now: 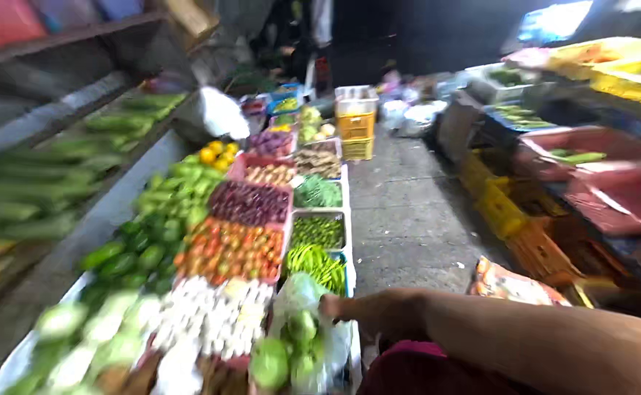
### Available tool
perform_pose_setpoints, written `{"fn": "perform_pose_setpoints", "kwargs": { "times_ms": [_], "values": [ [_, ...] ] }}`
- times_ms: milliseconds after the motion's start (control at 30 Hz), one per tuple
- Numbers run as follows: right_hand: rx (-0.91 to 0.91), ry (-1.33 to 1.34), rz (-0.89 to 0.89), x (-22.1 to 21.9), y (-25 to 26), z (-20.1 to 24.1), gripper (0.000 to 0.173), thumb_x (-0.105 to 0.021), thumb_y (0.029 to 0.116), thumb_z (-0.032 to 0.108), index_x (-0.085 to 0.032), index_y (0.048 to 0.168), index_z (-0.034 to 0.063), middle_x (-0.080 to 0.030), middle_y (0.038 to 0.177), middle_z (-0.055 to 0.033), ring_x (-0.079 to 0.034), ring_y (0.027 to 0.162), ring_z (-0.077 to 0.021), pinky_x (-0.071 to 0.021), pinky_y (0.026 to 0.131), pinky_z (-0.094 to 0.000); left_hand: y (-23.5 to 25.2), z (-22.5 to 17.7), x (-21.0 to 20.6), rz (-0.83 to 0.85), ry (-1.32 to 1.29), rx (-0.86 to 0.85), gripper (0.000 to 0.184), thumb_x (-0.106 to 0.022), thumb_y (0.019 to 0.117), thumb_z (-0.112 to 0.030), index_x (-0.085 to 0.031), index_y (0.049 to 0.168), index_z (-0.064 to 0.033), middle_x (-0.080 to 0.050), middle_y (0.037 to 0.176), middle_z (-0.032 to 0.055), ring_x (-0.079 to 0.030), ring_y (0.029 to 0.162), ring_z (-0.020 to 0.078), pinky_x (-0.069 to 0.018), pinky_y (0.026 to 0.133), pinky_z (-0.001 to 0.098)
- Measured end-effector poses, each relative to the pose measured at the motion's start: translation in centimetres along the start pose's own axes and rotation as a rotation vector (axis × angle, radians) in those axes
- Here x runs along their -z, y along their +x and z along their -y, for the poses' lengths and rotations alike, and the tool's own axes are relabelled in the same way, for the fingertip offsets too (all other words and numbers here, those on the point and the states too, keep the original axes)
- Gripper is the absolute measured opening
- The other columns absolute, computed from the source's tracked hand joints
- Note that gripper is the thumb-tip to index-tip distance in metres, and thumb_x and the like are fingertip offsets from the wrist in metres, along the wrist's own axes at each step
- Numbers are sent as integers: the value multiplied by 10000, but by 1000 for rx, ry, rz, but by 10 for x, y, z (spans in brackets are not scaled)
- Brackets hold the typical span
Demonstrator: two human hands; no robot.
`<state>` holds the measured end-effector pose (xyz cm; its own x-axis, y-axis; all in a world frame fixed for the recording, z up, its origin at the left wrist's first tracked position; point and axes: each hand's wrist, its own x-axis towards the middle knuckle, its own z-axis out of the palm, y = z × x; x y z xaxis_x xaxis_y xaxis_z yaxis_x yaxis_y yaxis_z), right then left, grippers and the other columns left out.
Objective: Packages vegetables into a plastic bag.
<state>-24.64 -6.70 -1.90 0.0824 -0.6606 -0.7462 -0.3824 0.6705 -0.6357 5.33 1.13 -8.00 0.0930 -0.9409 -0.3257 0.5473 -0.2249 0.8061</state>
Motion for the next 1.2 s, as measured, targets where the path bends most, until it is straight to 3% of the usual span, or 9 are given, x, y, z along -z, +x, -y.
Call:
{"fn": "perform_pose_setpoints", "kwargs": {
  "times_ms": [233, 333, 467, 600, 733, 800, 900, 1033, 1200],
  "values": [
    [1, 78, -85, -18, -23, 29, 327, -560, 1048, 199, -575, 1272, -39, -629, 1032, -189, -629, 815, -254, -572, 723, -443, 48, -200, 27, -432, -508, -311, 655, -431, 1007, -666, -481, 1478, -213, -603, 1394, 149, -608, 1229, 361, -536, 948, 637],
    [25, 151, -60, -15, -21, 25, 278, -540, 1034, 109, -546, 1259, -54, -611, 979, -162, -621, 767, -219, -578, 691, -403, 67, -306, 41, -614, -415, -388, 811, -423, 954, -768, -361, 1565, -238, -533, 1481, 164, -591, 1262, 376, -534, 967, 623],
    [-6, 174, -29, -14, -32, 42, 319, -516, 1056, 113, -517, 1333, -44, -597, 1112, -169, -621, 914, -229, -572, 800, -408, 64, -369, 32, -735, 35, -260, 622, -578, 1020, -471, -459, 1487, -79, -591, 1353, 197, -663, 1085, 302, -586, 886, 457],
    [-78, 249, -75, -9, -26, 47, 311, -507, 1070, 180, -544, 1302, -25, -618, 1025, -145, -631, 835, -208, -579, 751, -385, 55, -268, -26, -392, 370, -92, 342, -564, 1047, -266, -626, 1271, -15, -709, 1168, 105, -696, 1021, 197, -580, 908, 373],
    [-73, 290, -10, 1, -9, 25, 320, -455, 1081, 221, -566, 1270, -12, -657, 1034, -152, -660, 870, -235, -586, 776, -448, 47, -86, -77, -157, 669, 292, 414, -582, 1028, -252, -593, 1322, 38, -671, 1239, 214, -671, 1107, 303, -556, 981, 474],
    [-105, 253, 0, 5, -6, 20, 299, -460, 1081, 239, -590, 1220, 10, -638, 986, -127, -633, 828, -221, -567, 742, -441, 48, -14, -96, -176, 1011, 437, 570, -710, 936, -382, -611, 1326, 22, -644, 1272, 281, -640, 1176, 416, -524, 999, 606],
    [-161, 172, 38, 10, -9, 24, 233, -481, 1040, 185, -605, 1175, 41, -624, 897, -104, -611, 738, -204, -548, 674, -419, 60, 60, -110, -283, 1281, 569, 1142, -889, 689, -538, -337, 1556, -40, -408, 1524, 318, -498, 1326, 505, -489, 1008, 671],
    [-161, 72, 217, 29, -16, 46, 265, -502, 997, 98, -578, 1244, 40, -601, 924, -81, -584, 745, -159, -527, 673, -351, 84, 74, -124, -416, 1326, 579, 1298, -915, 649, -554, -203, 1623, -75, -320, 1601, 292, -474, 1363, 494, -493, 1012, 650],
    [-158, 53, 451, 67, 22, 51, 426, -600, 1029, 254, -510, 1393, 52, -656, 1148, -142, -674, 959, -216, -582, 838, -391, 95, 77, -139, -557, 1208, 546, 1177, -911, 682, -485, -289, 1606, -102, -422, 1527, 301, -513, 1321, 487, -486, 1038, 634]
  ]
}}
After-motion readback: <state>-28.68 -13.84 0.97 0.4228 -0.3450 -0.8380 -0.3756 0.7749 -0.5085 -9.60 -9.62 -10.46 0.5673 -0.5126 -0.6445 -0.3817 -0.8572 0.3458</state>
